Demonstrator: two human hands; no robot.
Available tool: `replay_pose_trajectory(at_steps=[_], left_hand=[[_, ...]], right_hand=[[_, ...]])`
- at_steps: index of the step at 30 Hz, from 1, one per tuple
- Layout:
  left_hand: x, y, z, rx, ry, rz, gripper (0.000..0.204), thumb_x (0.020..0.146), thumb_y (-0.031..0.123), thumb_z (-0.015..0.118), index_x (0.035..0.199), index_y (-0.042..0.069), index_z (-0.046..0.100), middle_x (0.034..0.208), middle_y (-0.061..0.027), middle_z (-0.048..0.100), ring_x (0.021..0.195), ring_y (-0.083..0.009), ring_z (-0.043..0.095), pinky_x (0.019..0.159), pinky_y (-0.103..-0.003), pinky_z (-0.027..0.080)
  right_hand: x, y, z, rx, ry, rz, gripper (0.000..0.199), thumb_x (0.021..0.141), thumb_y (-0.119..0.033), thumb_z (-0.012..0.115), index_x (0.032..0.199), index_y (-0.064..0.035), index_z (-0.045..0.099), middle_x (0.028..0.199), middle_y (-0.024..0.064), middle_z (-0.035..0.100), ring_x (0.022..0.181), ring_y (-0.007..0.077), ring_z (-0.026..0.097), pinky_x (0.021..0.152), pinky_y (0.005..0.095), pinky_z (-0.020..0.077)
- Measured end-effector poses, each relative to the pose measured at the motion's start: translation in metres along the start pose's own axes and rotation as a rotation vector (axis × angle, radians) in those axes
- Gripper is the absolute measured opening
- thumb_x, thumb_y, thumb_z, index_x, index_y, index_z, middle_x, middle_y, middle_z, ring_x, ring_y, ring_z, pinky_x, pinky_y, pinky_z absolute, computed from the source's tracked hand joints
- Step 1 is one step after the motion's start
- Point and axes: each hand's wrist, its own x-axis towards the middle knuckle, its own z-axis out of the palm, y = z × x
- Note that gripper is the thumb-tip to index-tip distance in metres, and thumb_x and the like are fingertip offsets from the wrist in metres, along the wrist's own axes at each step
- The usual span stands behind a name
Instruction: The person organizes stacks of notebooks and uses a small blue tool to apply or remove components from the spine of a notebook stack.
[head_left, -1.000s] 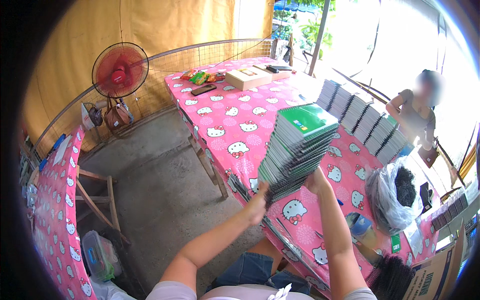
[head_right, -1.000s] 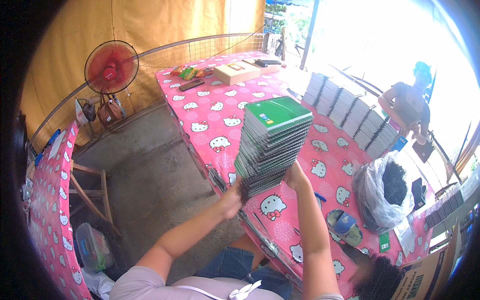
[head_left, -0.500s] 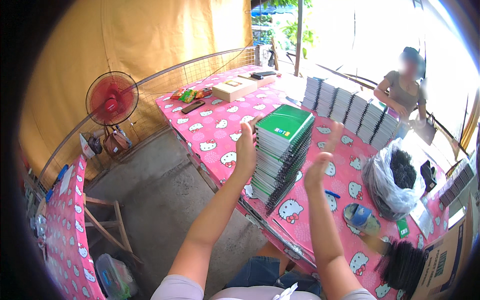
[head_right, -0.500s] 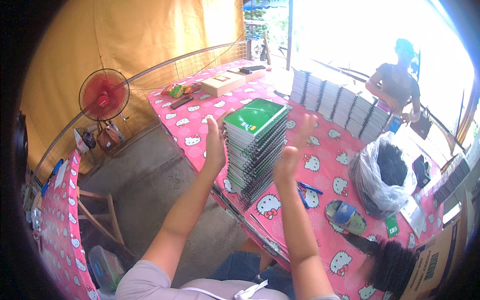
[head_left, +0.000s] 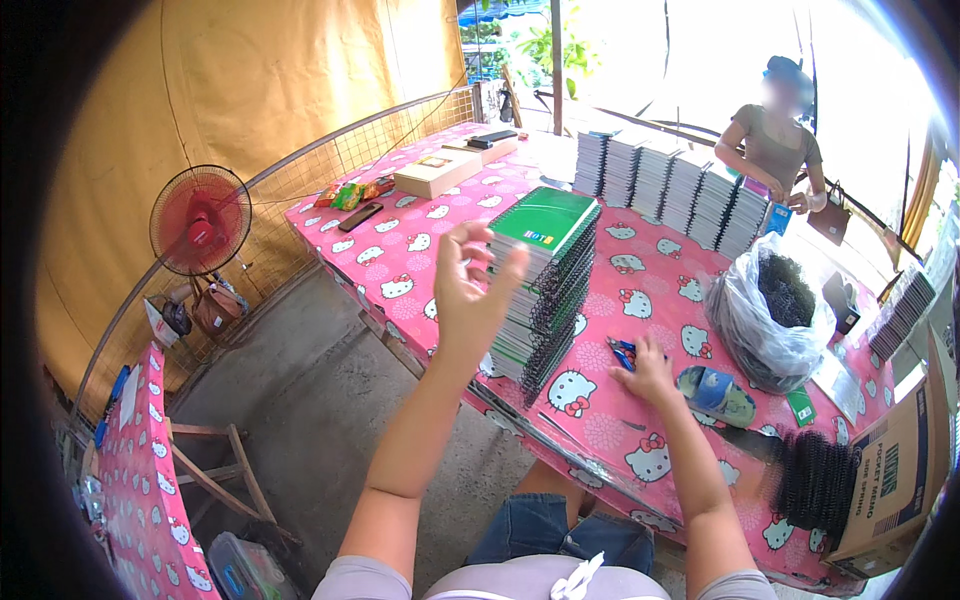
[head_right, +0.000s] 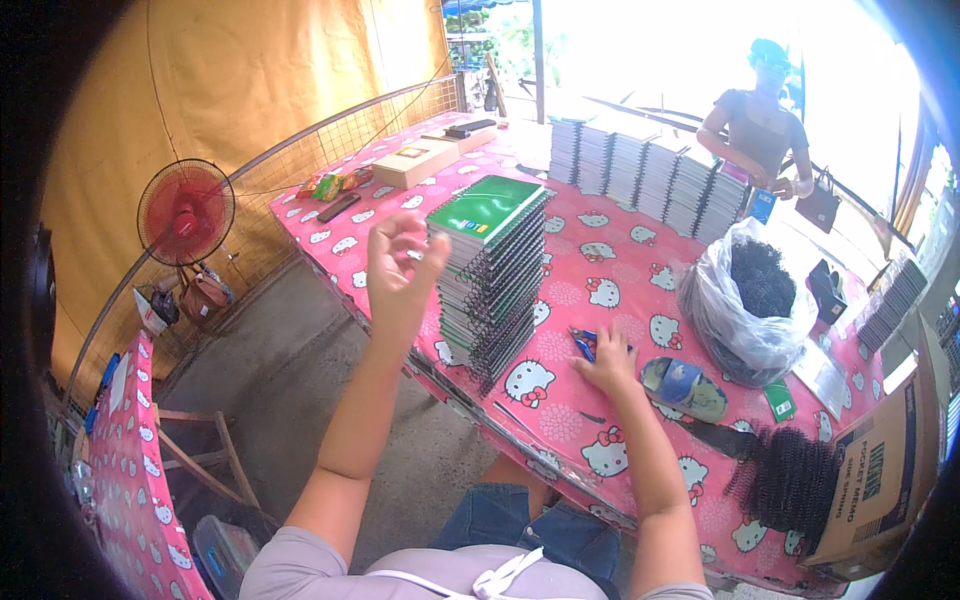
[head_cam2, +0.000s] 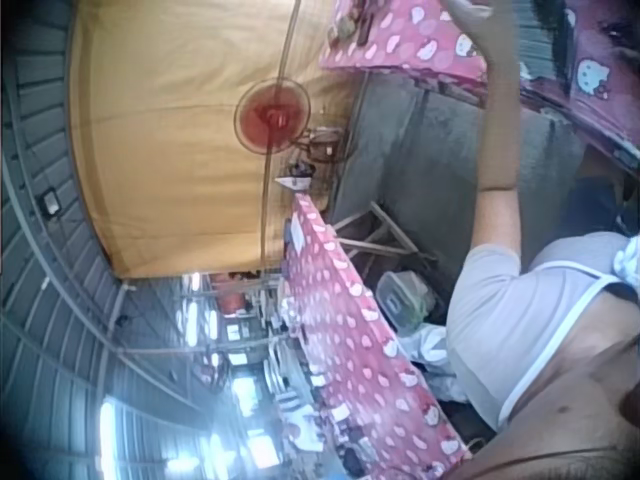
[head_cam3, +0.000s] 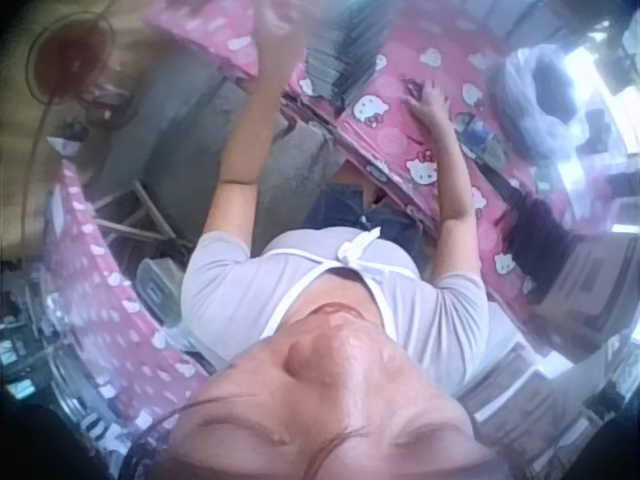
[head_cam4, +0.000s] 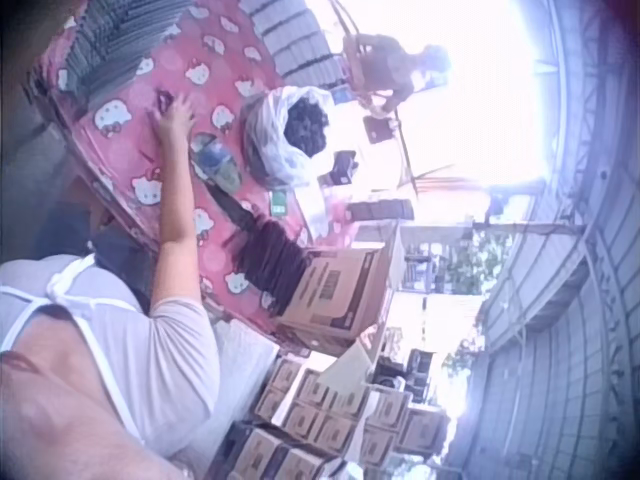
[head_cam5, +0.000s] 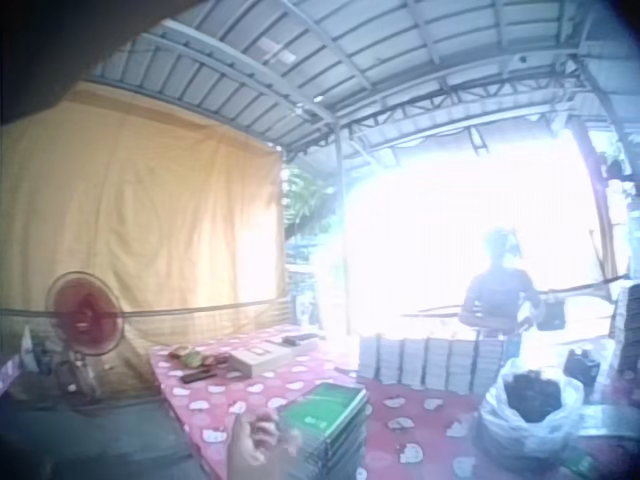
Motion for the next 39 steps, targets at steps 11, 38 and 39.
replay_pose_trajectory(at_steps=[11, 38, 39], left_hand=[[-0.016, 0.028, 0.022, 0.264, -0.272, -0.034, 0.031, 0.078, 0.017, 0.067, 0.097, 0.001, 0.049, 0.084, -0.0091, 0.056, 0.064, -0.0134, 0.053, 0.059, -0.029, 0.045], [-0.018, 0.016, 0.025, 0.320, -0.125, 0.031, 0.015, 0.077, 0.009, 0.066, 0.085, 0.002, 0.056, 0.067, -0.0051, 0.059, 0.056, -0.0095, 0.055, 0.053, -0.026, 0.044], [-0.018, 0.015, 0.026, 0.318, -0.124, 0.033, 0.014, 0.077, 0.009, 0.066, 0.084, 0.002, 0.056, 0.067, -0.0049, 0.060, 0.056, -0.0092, 0.054, 0.052, -0.025, 0.044]], right_hand=[[0.008, -0.001, -0.051, 0.090, 0.343, -0.329, 0.034, 0.088, -0.026, 0.045, 0.110, 0.0006, 0.049, 0.105, 0.0215, 0.049, 0.098, 0.0396, 0.051, 0.082, 0.0477, 0.0439], [-0.035, -0.123, -0.172, -0.122, 0.524, -0.655, 0.053, 0.080, -0.056, 0.056, 0.096, -0.0059, 0.060, 0.095, 0.0152, 0.058, 0.093, 0.0297, 0.060, 0.077, 0.0464, 0.0465], [-0.032, -0.121, -0.173, -0.129, 0.525, -0.639, 0.055, 0.079, -0.058, 0.057, 0.093, -0.0047, 0.061, 0.092, 0.0148, 0.060, 0.089, 0.0286, 0.061, 0.074, 0.0435, 0.0479]])
